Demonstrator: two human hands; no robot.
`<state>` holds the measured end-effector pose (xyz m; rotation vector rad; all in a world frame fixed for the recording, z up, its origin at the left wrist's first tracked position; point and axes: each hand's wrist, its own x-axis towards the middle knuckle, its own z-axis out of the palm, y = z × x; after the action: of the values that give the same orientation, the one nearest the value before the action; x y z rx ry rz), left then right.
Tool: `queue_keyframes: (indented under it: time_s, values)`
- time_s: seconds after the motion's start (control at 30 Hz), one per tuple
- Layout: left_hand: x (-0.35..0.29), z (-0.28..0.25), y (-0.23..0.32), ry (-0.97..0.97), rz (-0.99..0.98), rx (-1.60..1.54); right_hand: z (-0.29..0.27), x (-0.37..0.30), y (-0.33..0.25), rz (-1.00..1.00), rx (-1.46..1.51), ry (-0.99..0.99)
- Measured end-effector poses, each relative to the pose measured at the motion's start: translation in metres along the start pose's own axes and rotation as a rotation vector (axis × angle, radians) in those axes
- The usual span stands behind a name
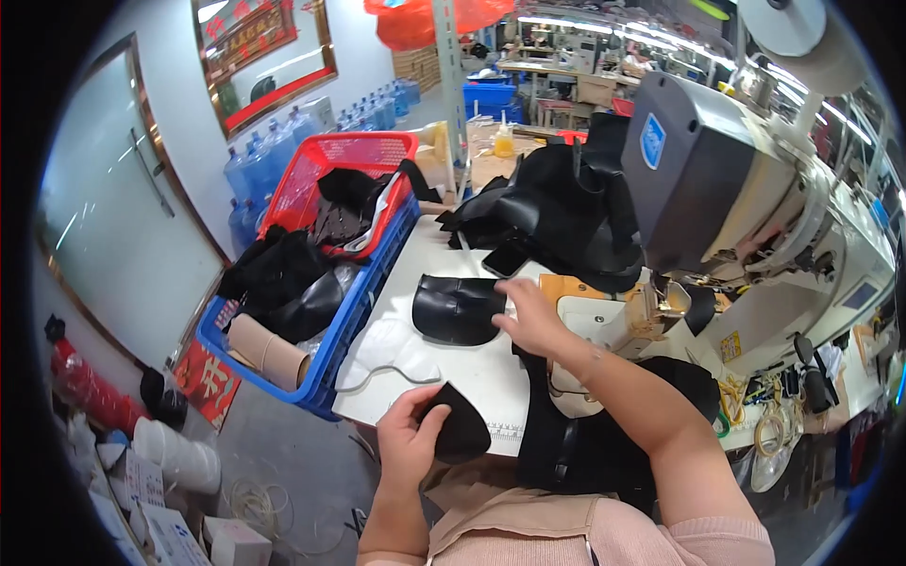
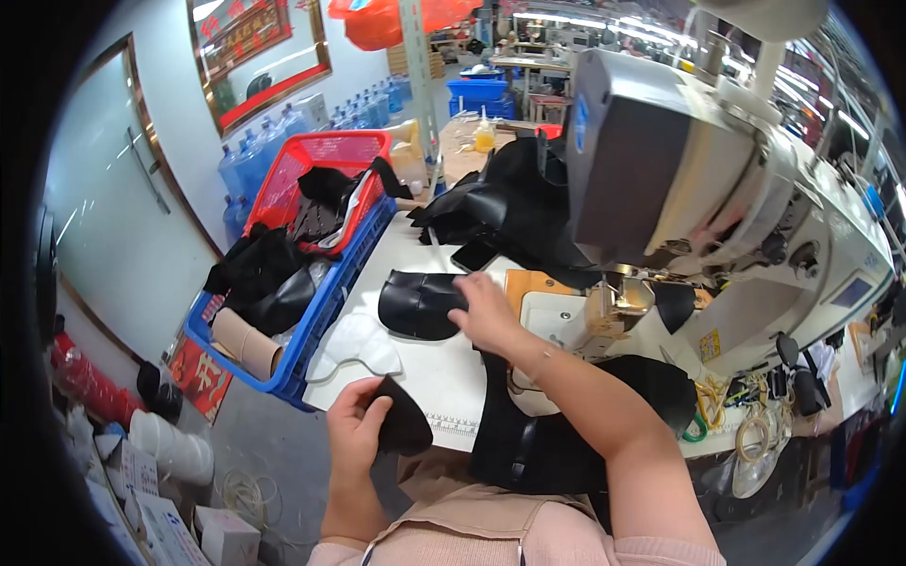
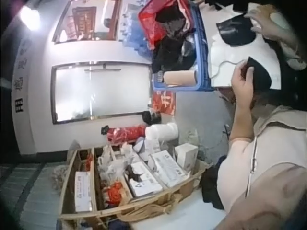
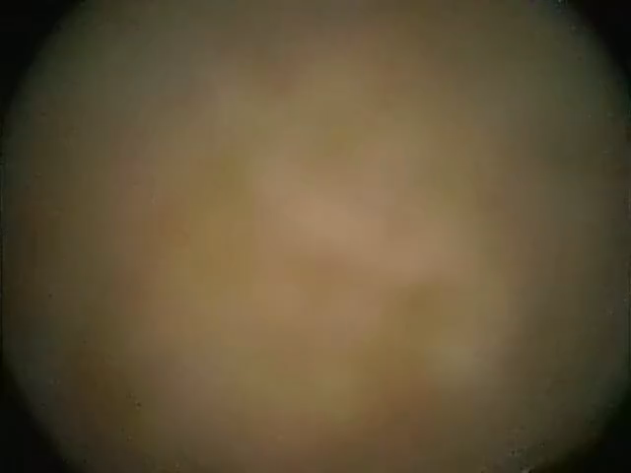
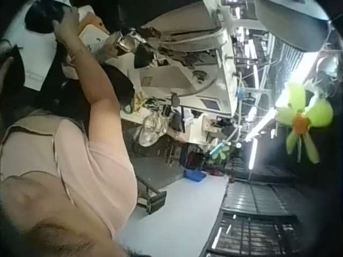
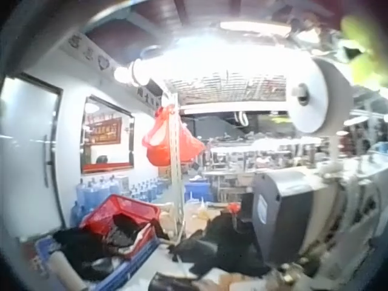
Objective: Stitching together leather shoe upper components using an industrial sewing machine.
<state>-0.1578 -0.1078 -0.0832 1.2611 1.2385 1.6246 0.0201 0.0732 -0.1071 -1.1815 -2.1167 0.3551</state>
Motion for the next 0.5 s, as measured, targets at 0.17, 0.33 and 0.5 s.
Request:
queue_keyframes:
  time_s: [0.17, 0.33, 0.5]
  values:
    - [-0.001, 0.018, -0.013, -0.195, 0.022, 0.019, -0.075, -0.063, -0.070, 0.426, 1.122, -0.813]
    - [0.003, 0.039, -0.009, -0.377, 0.493, 0.082, -0.102, -0.104, -0.075, 0.094, 0.898, -0.562]
    - [0.001, 0.055, -0.009, -0.401, 0.793, 0.209, -0.116, -0.133, -0.082, -0.307, 0.364, -0.195]
